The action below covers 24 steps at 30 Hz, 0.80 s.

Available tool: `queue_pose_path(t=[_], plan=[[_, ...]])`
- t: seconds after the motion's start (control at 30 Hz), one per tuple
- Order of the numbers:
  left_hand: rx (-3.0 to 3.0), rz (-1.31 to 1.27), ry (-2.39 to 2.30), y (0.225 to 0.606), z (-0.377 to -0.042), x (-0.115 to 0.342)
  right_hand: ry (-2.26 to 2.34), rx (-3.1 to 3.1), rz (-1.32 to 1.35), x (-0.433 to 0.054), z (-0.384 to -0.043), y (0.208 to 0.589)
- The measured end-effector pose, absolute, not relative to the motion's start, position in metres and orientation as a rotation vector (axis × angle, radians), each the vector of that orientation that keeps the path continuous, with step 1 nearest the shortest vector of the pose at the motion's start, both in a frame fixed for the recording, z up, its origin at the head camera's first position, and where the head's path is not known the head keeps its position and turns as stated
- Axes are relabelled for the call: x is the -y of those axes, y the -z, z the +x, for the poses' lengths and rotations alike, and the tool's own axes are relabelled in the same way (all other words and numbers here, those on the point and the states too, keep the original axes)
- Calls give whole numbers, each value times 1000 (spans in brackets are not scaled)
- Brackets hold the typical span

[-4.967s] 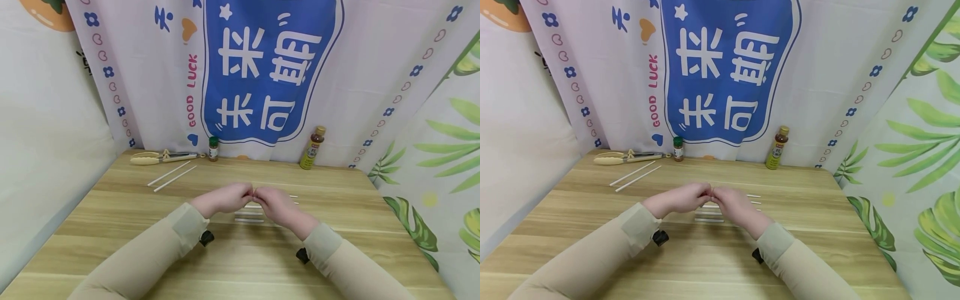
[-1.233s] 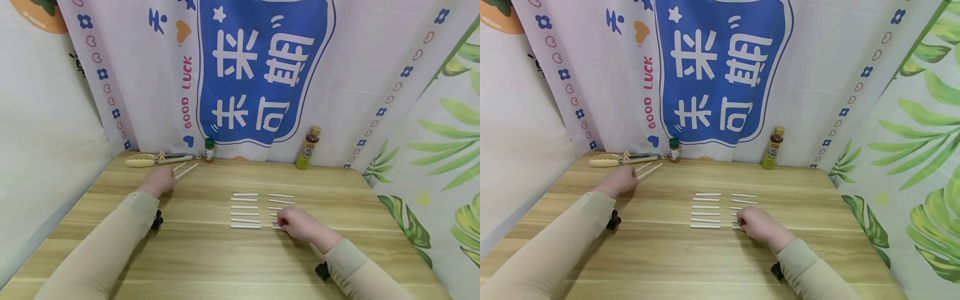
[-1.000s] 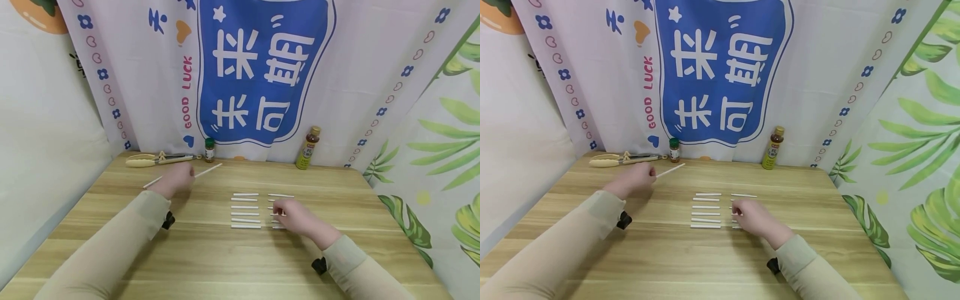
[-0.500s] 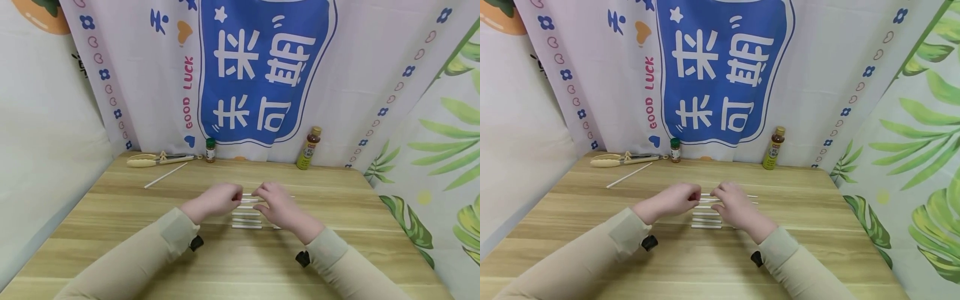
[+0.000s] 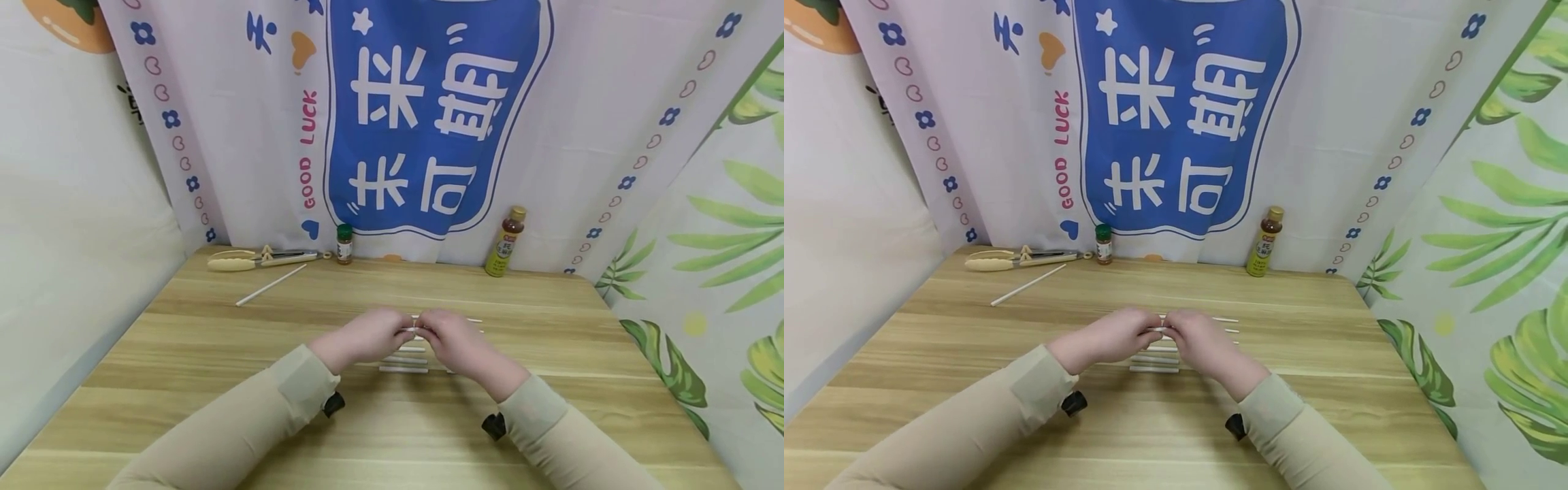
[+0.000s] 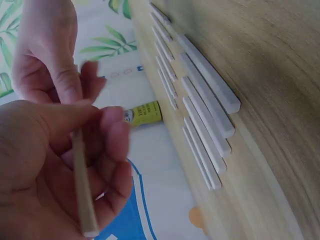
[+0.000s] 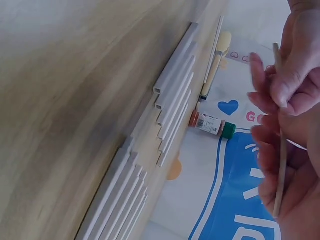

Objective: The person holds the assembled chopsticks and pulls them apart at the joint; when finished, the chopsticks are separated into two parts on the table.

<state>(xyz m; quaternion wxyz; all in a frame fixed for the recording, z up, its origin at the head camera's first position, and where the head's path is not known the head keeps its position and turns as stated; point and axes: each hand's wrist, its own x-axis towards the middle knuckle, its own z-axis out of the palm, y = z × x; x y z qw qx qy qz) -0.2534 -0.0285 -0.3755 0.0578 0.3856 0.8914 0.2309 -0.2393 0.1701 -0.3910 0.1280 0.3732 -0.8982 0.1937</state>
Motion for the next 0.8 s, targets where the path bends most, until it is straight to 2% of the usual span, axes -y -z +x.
queue_pose_path(t=[0.53, 0.63, 0.8], plan=[[-2342, 1224, -962, 374, -263, 39, -741, 2610, 1198, -178, -231, 382], [-2339, 1150, -984, 372, -265, 48, -833, 2621, 1178, -185, -234, 380], [-2442, 928, -1028, 373, -278, 74, -947, 2651, 1000, -214, -244, 379]])
